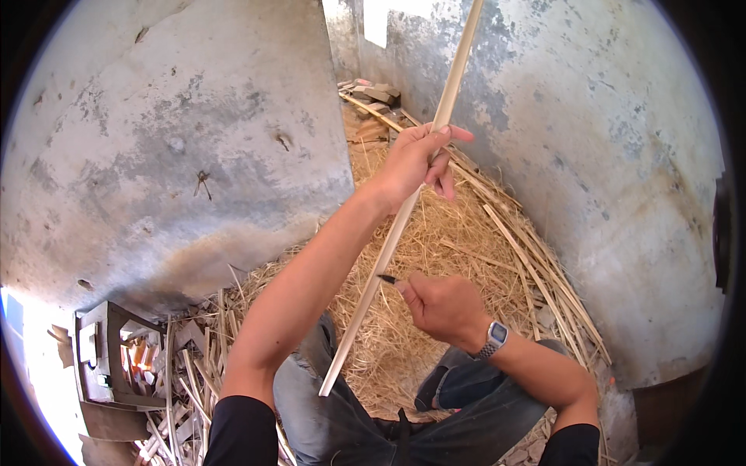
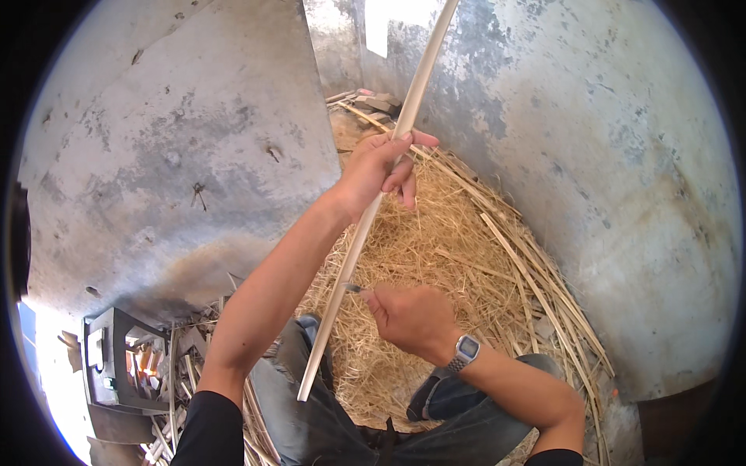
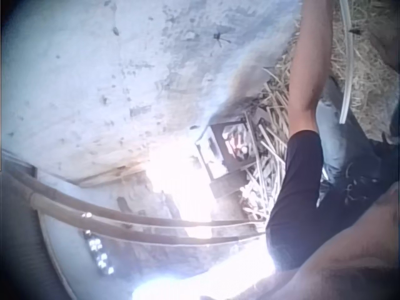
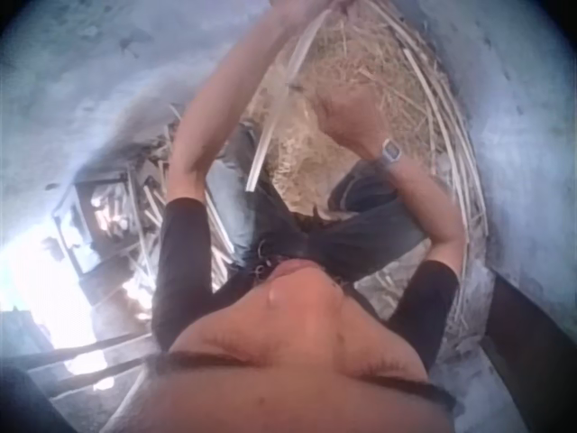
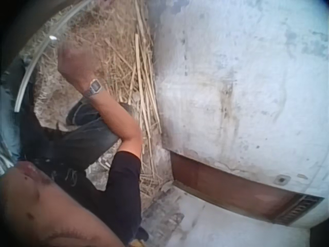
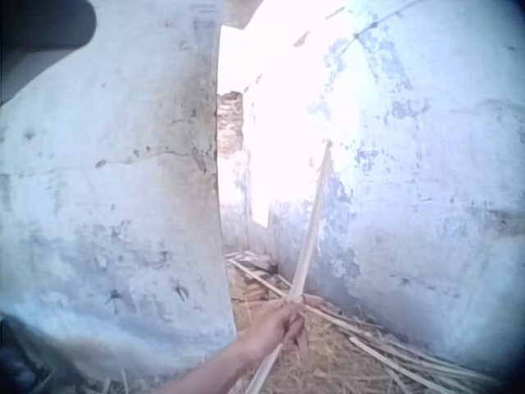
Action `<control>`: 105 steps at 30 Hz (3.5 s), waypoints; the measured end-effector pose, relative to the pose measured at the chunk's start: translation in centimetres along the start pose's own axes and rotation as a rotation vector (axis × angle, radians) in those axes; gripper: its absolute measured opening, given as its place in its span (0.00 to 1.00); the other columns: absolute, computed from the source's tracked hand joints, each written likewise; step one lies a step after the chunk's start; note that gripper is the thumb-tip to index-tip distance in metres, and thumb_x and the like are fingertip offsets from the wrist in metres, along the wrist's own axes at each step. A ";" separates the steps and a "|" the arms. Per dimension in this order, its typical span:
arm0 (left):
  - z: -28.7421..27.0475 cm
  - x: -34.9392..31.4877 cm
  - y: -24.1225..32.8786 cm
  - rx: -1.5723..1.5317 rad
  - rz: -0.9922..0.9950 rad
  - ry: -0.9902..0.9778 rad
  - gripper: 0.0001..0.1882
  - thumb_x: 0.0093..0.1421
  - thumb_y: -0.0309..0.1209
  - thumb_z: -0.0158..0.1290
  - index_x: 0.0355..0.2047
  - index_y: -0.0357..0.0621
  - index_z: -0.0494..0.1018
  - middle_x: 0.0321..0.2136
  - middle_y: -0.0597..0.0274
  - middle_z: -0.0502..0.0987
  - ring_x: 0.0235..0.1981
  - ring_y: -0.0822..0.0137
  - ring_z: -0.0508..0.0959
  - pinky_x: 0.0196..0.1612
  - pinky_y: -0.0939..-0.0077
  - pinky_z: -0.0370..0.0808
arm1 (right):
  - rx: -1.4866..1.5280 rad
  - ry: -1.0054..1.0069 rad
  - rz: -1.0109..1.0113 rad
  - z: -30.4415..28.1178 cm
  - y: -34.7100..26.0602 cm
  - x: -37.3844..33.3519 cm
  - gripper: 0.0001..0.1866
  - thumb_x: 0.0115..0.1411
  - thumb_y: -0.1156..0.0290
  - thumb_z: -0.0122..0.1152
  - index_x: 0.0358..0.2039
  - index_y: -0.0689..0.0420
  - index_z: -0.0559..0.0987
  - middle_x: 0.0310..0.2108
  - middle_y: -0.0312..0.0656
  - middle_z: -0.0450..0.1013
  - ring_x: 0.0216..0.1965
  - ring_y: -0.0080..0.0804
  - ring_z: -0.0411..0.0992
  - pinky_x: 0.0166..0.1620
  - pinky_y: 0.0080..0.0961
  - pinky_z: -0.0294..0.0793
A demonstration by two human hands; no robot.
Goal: The person scrapes and shapes a bamboo stick using a knife, shaving down the edges and surface along its length by hand.
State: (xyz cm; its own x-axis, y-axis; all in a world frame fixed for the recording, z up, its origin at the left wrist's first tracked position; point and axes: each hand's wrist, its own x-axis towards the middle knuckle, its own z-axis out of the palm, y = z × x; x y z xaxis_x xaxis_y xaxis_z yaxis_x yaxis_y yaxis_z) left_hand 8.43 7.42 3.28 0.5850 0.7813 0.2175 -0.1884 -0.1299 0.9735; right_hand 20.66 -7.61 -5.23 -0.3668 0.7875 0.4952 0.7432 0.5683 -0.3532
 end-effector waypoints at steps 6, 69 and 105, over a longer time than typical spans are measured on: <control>-0.3 -0.3 0.1 -0.020 -0.032 0.034 0.24 0.77 0.40 0.34 0.55 0.38 0.75 0.09 0.71 0.57 0.15 0.67 0.77 0.27 0.75 0.75 | -0.061 0.135 0.105 -1.5 2.3 2.9 0.20 0.71 0.55 0.54 0.24 0.53 0.74 0.12 0.46 0.69 0.13 0.48 0.71 0.17 0.44 0.67; -7.7 -1.6 -1.5 -1.063 0.258 -0.395 0.24 0.80 0.37 0.29 0.56 0.37 0.72 0.10 0.76 0.59 0.07 0.77 0.57 0.16 0.81 0.58 | 0.259 -0.217 -0.325 9.2 -5.0 -6.3 0.17 0.68 0.57 0.60 0.23 0.50 0.72 0.15 0.39 0.68 0.14 0.39 0.71 0.17 0.37 0.66; 3.5 -16.1 -10.6 0.323 -0.291 -0.127 0.20 0.79 0.43 0.36 0.42 0.42 0.70 0.20 0.69 0.72 0.21 0.77 0.72 0.25 0.80 0.70 | 0.713 0.195 0.574 -4.7 9.1 1.0 0.19 0.68 0.59 0.66 0.26 0.57 0.73 0.17 0.24 0.62 0.19 0.12 0.57 0.21 0.19 0.56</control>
State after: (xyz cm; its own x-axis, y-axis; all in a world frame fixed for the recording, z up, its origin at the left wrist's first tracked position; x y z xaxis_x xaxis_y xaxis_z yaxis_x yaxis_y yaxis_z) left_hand 3.83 -5.93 -10.31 0.6733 0.7349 -0.0814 0.2424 -0.1154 0.9633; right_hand 29.69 -2.79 -4.23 0.0982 0.9756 0.1962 0.2393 0.1683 -0.9562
